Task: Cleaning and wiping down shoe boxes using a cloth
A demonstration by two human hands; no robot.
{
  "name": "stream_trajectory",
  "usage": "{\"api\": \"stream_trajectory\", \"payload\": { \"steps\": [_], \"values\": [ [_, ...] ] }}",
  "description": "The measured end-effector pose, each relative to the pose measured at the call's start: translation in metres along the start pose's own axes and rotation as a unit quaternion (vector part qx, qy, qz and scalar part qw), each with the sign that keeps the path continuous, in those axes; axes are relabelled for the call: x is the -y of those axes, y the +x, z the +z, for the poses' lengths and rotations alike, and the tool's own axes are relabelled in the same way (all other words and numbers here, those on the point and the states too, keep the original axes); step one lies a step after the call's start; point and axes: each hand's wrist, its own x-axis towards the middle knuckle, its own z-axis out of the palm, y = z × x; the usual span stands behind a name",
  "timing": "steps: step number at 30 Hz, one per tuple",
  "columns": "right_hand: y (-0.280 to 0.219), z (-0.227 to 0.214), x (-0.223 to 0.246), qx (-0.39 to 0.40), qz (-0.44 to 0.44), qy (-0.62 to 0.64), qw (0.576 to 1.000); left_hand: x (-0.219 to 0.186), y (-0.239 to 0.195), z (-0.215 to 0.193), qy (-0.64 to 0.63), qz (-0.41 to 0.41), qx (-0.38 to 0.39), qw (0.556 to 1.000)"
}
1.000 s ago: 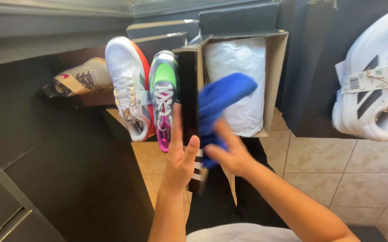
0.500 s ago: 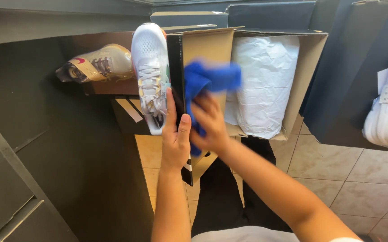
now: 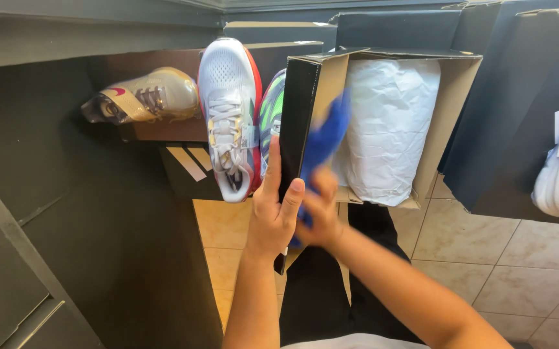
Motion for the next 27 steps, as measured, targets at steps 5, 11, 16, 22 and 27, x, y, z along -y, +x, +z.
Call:
{"api": "stream_trajectory", "payload": {
  "steps": [5, 11, 16, 22, 27],
  "values": [
    [-0.041, -0.011, -0.065, 0.029, 0.072, -0.001, 0.997, 0.002, -0.001, 0.000, -0.005, 0.008, -0.001, 1.000],
    [0.089, -0.017, -0.055, -0.065, 0.166, 0.044, 0.983, -0.015, -0.002, 0.016, 0.023, 0.017, 0.009, 1.000],
    [-0.006, -0.070, 0.029, 0.091, 0.188, 0.141, 0.968, -0.032, -0.009, 0.036, 0.029, 0.000, -0.043, 0.999],
    [-0.142, -0.295, 0.039, 0.117, 0.591, -0.037, 0.797, -0.032, 0.008, 0.098, 0.089, -0.020, 0.098, 0.991],
    [-0.147, -0.315, 0.005, 0.317, 0.699, -0.090, 0.635, 0.084, 0.079, 0.179, 0.277, 0.052, 0.016, 0.959]
  ]
}}
